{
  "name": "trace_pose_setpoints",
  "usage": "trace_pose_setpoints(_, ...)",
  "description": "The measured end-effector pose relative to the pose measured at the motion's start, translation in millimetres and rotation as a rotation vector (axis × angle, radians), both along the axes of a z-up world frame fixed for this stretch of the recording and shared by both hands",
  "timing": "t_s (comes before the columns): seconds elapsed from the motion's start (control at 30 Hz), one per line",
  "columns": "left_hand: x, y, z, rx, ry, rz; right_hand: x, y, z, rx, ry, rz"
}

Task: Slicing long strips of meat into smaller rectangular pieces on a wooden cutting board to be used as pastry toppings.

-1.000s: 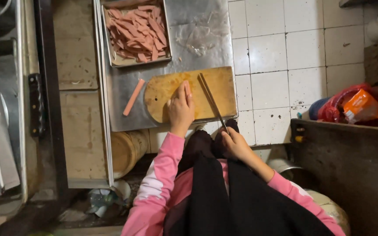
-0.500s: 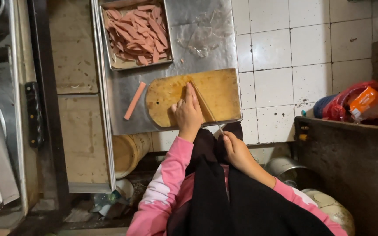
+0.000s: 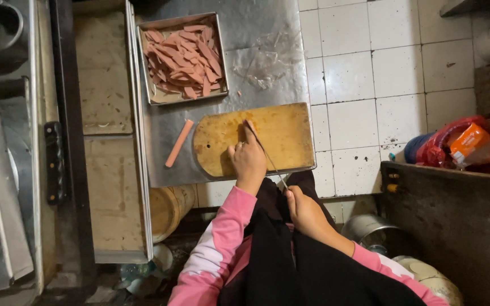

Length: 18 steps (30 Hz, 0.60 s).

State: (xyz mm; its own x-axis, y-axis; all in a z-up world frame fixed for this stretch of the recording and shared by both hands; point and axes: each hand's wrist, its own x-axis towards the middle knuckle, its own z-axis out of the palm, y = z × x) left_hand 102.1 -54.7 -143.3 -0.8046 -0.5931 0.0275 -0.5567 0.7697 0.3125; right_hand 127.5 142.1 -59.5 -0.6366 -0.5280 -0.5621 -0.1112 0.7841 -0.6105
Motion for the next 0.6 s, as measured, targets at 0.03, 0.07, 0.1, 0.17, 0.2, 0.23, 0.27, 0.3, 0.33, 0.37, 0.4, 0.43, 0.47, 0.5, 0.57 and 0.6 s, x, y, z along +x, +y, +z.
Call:
trace_pose_setpoints(0.03,1,-1,-2,-0.001,-0.003,0.001,-1,-1,1,-0.001,-0.003,0.001)
trace_pose_setpoints(0.07,1,-1,-5,0.003,-0.007,0.002,-1,-2,2,0.005,-0.007,0.001)
trace_pose_setpoints(0.1,0,0,-7,0.009,-0.009,0.001,-3,-2,3,0.014,-0.011,-0.001)
trace_pose_setpoints(0.17,-1,-1,7,0.016,-0.01,-0.001,-7,-7,-9,0.01,-0.011,0.002)
trace_pose_setpoints(0.2,-1,0,14,0.023,-0.009,-0.002,-9,-9,-14,0.006,-0.009,0.006)
trace_pose_setpoints(0.23,-1,0,14,0.025,-0.008,-0.006,-13,-16,-18,0.008,-0.008,0.002)
trace_pose_setpoints(0.27,-1,1,14,0.026,0.006,0.009,-18,-22,-22,-0.012,0.003,0.007)
trace_pose_setpoints(0.3,-1,0,14,0.025,0.019,0.014,-21,-29,-25,-0.034,0.013,0.003)
trace_pose_setpoints(0.33,1,3,11,0.024,0.019,0.003,-20,-25,-18,-0.035,0.014,-0.009)
trace_pose_setpoints(0.37,1,2,9,0.013,0.022,0.009,-22,-26,-12,-0.046,0.001,-0.015)
trace_pose_setpoints(0.4,1,0,6,0.001,0.025,0.016,-24,-26,-6,-0.057,-0.011,-0.02)
trace_pose_setpoints(0.43,1,-6,-25,0.001,0.026,0.02,-21,-24,2,-0.058,-0.011,-0.016)
trace_pose_setpoints(0.47,1,-13,-57,0.003,-0.006,0.01,-18,-22,9,-0.014,0.015,0.011)
trace_pose_setpoints(0.5,7,-15,-90,0.015,-0.049,0.002,-11,-17,17,0.038,0.03,0.04)
trace_pose_setpoints(0.57,5,-3,-26,0.03,-0.031,0.018,-13,-15,12,0.048,0.032,0.035)
trace_pose_setpoints(0.6,1,1,8,0.037,-0.004,0.03,-15,-16,9,0.051,0.043,0.024)
